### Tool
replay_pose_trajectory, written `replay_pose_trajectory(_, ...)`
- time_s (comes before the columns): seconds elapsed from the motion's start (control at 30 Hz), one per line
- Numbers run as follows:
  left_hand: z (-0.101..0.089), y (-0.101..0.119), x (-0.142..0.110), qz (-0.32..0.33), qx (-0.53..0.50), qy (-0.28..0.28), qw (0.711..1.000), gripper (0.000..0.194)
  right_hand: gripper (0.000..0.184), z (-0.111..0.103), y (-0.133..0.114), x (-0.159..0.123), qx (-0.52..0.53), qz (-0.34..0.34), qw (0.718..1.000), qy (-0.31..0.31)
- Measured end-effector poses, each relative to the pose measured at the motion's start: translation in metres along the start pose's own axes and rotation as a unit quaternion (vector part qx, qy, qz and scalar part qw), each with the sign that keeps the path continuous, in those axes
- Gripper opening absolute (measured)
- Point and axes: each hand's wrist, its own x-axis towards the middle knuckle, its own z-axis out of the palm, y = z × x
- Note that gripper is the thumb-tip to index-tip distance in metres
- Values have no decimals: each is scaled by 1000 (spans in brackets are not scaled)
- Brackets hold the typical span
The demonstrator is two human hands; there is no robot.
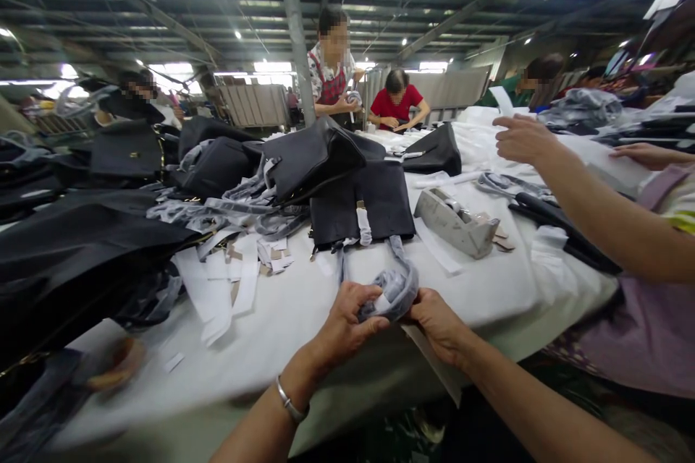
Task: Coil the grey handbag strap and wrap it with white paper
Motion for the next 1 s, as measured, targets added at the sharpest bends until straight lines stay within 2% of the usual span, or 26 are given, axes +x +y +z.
replay_pose_trajectory(0.13, 1, -3, -1, -35, -34, 20, 999, 53, 30, 4, 1, 6, 41, -46, 998, -26)
replay_pose_trajectory(0.27, -2, -4, -1, -54, -54, 10, 997, 72, 33, 6, 0, 6, 54, -8, 997, -51)
replay_pose_trajectory(0.37, -4, 0, -1, -49, -28, -4, 998, 60, 31, 6, -3, 5, 35, 17, 997, -63)
replay_pose_trajectory(0.47, -4, 4, -1, -48, 5, 1, 999, 49, 32, 3, -7, 0, 0, 12, 997, -72)
replay_pose_trajectory(0.57, -1, 7, -2, -33, 44, 5, 998, 38, 35, -8, -6, -11, -47, -8, 994, -93)
replay_pose_trajectory(0.63, 1, 10, -2, -18, 71, -3, 997, 34, 36, -20, 0, -21, -94, 5, 991, -96)
replay_pose_trajectory(0.7, 1, 11, 0, -6, 89, -12, 996, 32, 33, -30, 8, -30, -138, 52, 985, -87)
replay_pose_trajectory(0.8, 0, 12, 3, 5, 104, -25, 994, 34, 35, -37, 18, -37, -175, 109, 978, -34)
replay_pose_trajectory(0.87, -1, 12, 6, 14, 119, -41, 992, 41, 36, -32, 18, -36, -187, 109, 976, -9)
replay_pose_trajectory(1.0, -7, 13, 11, 20, 156, -65, 985, 51, 34, -11, 11, -27, -150, 103, 983, -13)
